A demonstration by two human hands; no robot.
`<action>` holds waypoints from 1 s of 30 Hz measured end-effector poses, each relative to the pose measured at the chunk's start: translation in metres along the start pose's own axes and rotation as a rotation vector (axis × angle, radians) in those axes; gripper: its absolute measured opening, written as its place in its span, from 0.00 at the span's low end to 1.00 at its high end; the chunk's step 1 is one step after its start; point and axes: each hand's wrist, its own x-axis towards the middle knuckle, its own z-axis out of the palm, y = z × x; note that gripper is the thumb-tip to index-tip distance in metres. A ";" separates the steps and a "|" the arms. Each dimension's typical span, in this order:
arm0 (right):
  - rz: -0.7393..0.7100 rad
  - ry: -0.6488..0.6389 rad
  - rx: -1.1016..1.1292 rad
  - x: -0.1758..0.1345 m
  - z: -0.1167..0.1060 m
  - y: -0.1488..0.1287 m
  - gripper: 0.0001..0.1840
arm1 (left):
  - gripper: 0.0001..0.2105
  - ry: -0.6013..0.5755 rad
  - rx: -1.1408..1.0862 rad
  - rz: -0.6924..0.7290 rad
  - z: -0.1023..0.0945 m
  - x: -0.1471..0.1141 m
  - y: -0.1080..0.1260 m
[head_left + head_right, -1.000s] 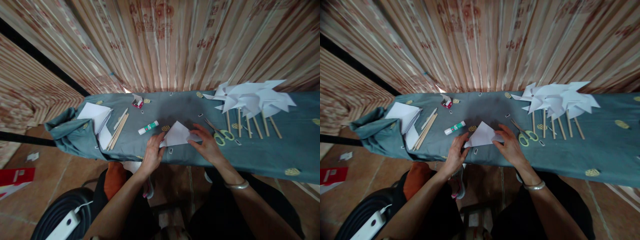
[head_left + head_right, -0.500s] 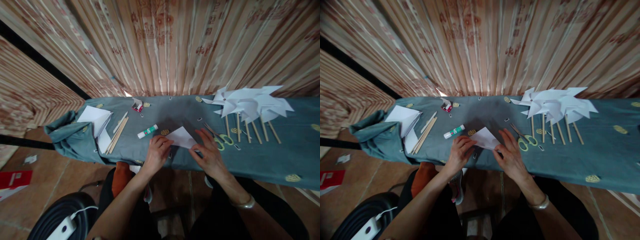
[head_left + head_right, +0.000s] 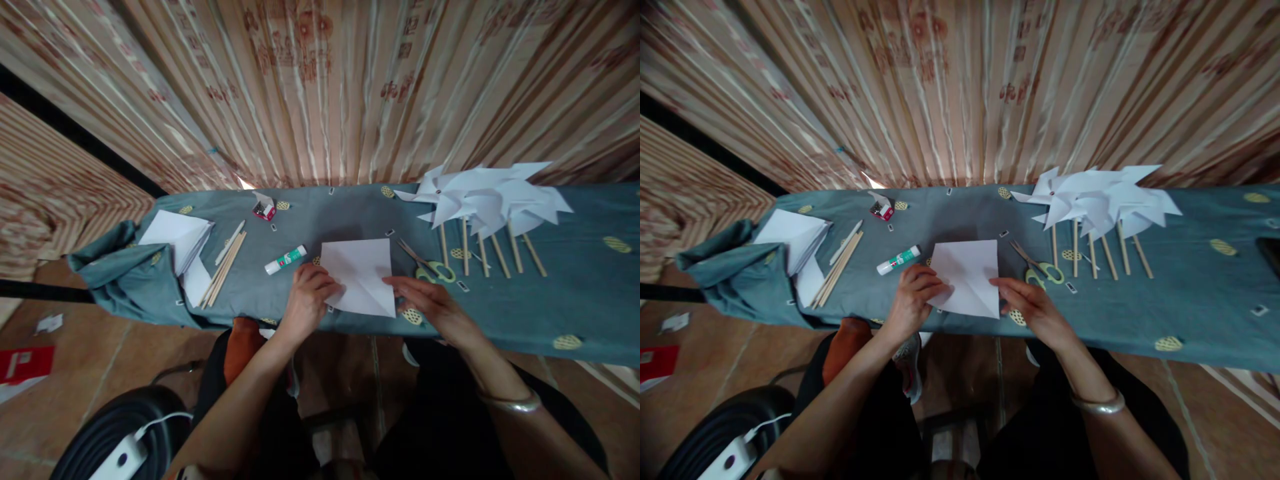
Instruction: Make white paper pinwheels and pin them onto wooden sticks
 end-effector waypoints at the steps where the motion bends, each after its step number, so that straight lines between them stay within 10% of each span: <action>1: 0.016 -0.021 0.008 -0.002 -0.002 0.002 0.22 | 0.20 -0.006 0.016 -0.001 0.000 -0.002 -0.003; 19: -0.527 0.166 -0.701 -0.012 0.018 0.015 0.23 | 0.14 -0.185 0.004 0.108 0.002 -0.035 0.008; 30: -0.347 0.035 -0.353 -0.007 0.013 0.030 0.11 | 0.14 -0.098 -0.095 -0.088 -0.005 -0.044 0.015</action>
